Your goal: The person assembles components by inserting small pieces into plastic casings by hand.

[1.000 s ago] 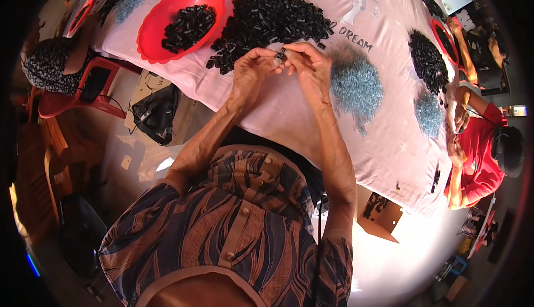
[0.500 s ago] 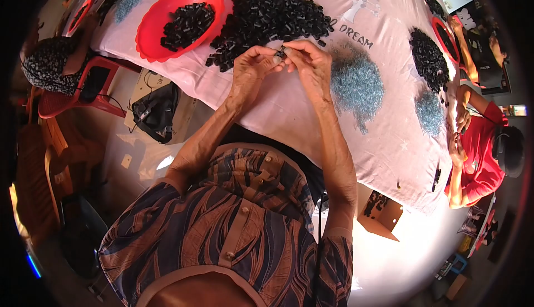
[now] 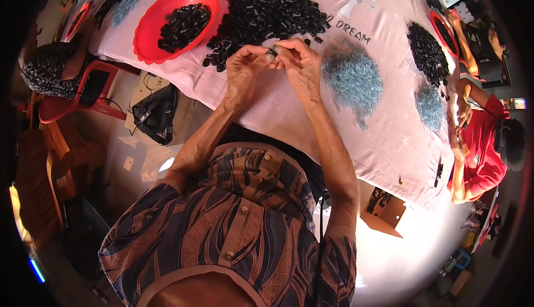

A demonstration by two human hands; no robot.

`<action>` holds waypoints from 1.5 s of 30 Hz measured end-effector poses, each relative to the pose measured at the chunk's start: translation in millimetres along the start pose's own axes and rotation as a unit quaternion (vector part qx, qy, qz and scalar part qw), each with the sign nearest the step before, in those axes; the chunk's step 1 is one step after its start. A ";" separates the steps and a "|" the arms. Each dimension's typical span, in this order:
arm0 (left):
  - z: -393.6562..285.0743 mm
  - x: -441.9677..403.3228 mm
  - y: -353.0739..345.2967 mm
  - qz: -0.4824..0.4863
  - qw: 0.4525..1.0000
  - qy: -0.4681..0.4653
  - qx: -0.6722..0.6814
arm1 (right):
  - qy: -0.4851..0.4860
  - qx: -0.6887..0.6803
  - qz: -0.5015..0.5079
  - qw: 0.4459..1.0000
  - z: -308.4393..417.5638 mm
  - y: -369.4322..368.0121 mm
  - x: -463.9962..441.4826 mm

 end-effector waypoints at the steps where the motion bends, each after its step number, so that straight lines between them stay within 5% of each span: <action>1: -0.3 -0.5 0.8 0.000 1.000 -0.004 -0.006 | -0.003 0.005 0.002 1.000 0.2 -0.7 0.3; 11: 0.4 -0.1 -1.3 0.004 1.000 0.006 -0.015 | -0.002 -0.003 -0.004 1.000 -16.4 0.3 -0.6; 20: 8.1 -1.3 4.8 -0.021 0.999 0.038 0.011 | 0.119 -0.028 -0.074 0.990 -1.9 -1.4 8.5; 22: 5.6 -0.8 2.7 -0.016 0.999 0.032 0.002 | 0.217 0.035 -0.074 0.973 10.9 -1.3 12.4; 38: 4.3 2.5 -1.9 -0.028 0.999 0.029 -0.007 | 0.192 0.027 -0.076 0.978 13.1 2.3 16.0; 45: 3.8 -2.2 -1.1 -0.043 0.997 0.039 0.045 | 0.174 0.146 0.006 0.974 12.3 -5.6 11.4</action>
Point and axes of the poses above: each hand's wrist, its own x-axis away from the middle knuckle, its own y-axis out of the back of the hand, z = x × y, the point moved 10 cm from there along -x, towards the middle knuckle, and after that the axes turned 13 degrees about -z, right-handed, at the moved point
